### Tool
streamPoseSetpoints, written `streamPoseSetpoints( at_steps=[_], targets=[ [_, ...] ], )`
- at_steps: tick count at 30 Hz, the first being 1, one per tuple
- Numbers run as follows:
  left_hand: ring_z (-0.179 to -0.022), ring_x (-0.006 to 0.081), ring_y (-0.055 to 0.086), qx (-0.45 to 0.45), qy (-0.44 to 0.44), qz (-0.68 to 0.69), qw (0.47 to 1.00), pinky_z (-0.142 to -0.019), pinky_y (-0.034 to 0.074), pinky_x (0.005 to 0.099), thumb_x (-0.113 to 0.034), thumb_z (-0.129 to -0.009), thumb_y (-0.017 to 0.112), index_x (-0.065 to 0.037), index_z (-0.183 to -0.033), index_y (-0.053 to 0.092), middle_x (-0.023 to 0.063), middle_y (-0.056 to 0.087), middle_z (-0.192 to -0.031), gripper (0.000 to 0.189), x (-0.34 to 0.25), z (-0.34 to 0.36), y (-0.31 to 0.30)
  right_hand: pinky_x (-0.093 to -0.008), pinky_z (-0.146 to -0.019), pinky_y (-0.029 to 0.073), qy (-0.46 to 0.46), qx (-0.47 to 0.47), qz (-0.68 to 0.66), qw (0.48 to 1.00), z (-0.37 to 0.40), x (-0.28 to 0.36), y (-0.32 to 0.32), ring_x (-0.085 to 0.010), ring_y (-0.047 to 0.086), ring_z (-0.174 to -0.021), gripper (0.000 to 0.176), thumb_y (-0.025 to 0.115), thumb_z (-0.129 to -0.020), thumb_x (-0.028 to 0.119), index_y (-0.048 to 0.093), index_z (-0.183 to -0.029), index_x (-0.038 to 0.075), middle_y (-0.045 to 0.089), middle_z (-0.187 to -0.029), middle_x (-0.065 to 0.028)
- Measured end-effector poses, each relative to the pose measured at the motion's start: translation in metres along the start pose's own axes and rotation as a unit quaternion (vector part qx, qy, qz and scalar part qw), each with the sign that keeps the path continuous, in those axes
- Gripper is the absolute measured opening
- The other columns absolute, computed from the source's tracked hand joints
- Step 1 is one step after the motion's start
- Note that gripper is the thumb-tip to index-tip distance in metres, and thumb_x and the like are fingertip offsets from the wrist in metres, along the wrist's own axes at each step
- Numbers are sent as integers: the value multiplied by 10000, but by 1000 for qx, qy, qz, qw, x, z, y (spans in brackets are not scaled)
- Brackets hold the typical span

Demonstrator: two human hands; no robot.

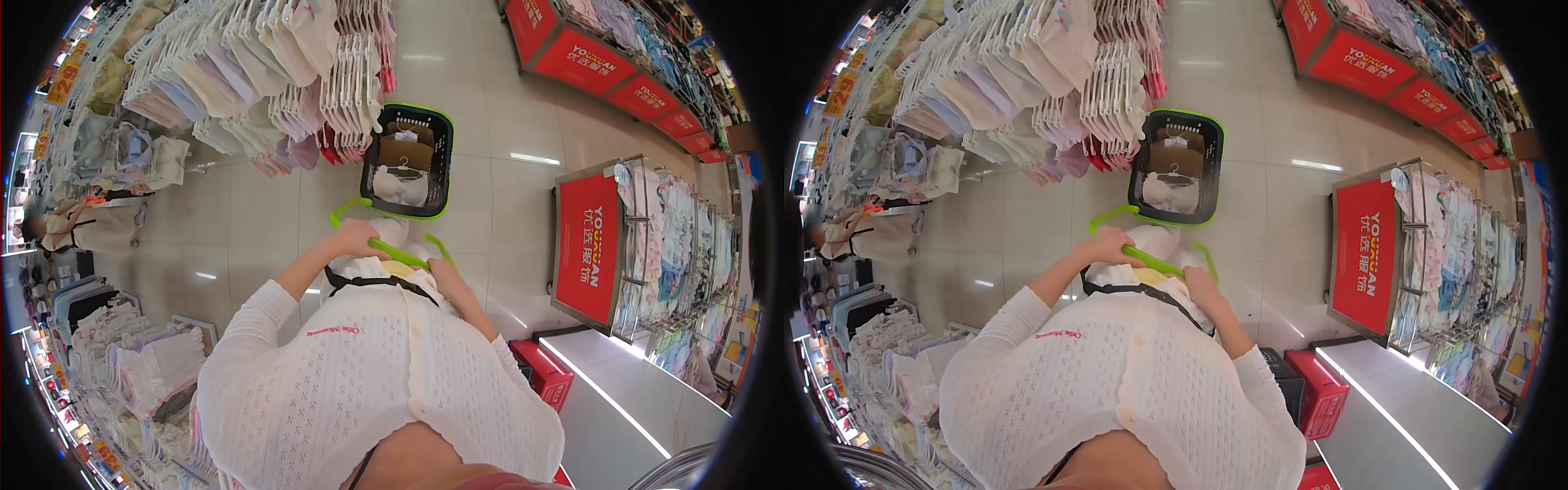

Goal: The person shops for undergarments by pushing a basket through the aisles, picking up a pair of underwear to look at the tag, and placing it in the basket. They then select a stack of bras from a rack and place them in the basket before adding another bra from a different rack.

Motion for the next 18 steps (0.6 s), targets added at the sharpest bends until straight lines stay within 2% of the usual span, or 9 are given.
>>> streamPoseSetpoints(
  at_steps=[6, 8, 11, 15, 17, 18],
  targets=[
    [-642, 319, 565, -22, 9, -3, 1000, -586, 432, 410, -601, -646, 597, -97, -668, 637, 142, 573, -616, 506, 2, 6, 2, -455, -646, 440, -2, 6, 20, 1000, 1, 5, 2, -391, 565, -748, 330, 472, -835, 302, 557, -782, -12, 579, -790, -241],
    [-638, 321, 564, -13, 5, -6, 1000, -583, 431, 411, -593, -655, 596, -94, -665, 635, 144, 568, -608, 501, -1, 8, 0, -406, -634, 445, 2, -9, 14, 1000, 1, 5, 0, -364, 582, -721, 283, 558, -765, 255, 572, -774, -28, 590, -761, -238],
    [-630, 317, 563, -16, 10, 10, 1000, -579, 430, 411, -583, -660, 600, -91, -659, 632, 137, 570, -606, 493, 0, 9, 2, -409, -632, 445, -7, -7, 39, 999, 4, 14, -6, -373, 578, -711, 259, 551, -763, 229, 570, -775, -28, 586, -759, -242],
    [-632, 290, 592, -10, 5, 2, 1000, -594, 452, 403, -625, -639, 585, -129, -665, 649, 107, 603, -639, 502, 7, 4, 13, -419, -629, 439, -18, -21, 40, 999, 5, 10, -6, -386, 571, -714, 248, 545, -763, 216, 566, -769, -31, 580, -757, -249],
    [-640, 293, 593, 4, -14, -6, 1000, -599, 453, 406, -628, -630, 590, -126, -670, 651, 114, 606, -650, 507, 15, 0, 22, -465, -648, 433, -16, -1, 32, 999, 8, 9, -2, -374, 572, -762, 286, 470, -830, 271, 566, -786, 5, 588, -782, -219],
    [-640, 293, 593, 10, -14, -3, 1000, -599, 453, 406, -628, -630, 590, -126, -670, 651, 114, 606, -650, 507, 13, 0, 23, -465, -648, 433, -11, 3, 28, 1000, 8, 8, -1, -374, 572, -762, 286, 470, -830, 271, 566, -786, 5, 588, -782, -219]
  ],
)
Point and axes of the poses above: each hand's wrist, its own z-axis away from the middle knuckle, its own y-axis out of the palm, x = y × z, the point moved 9 cm from there along -z, towards the middle knuckle
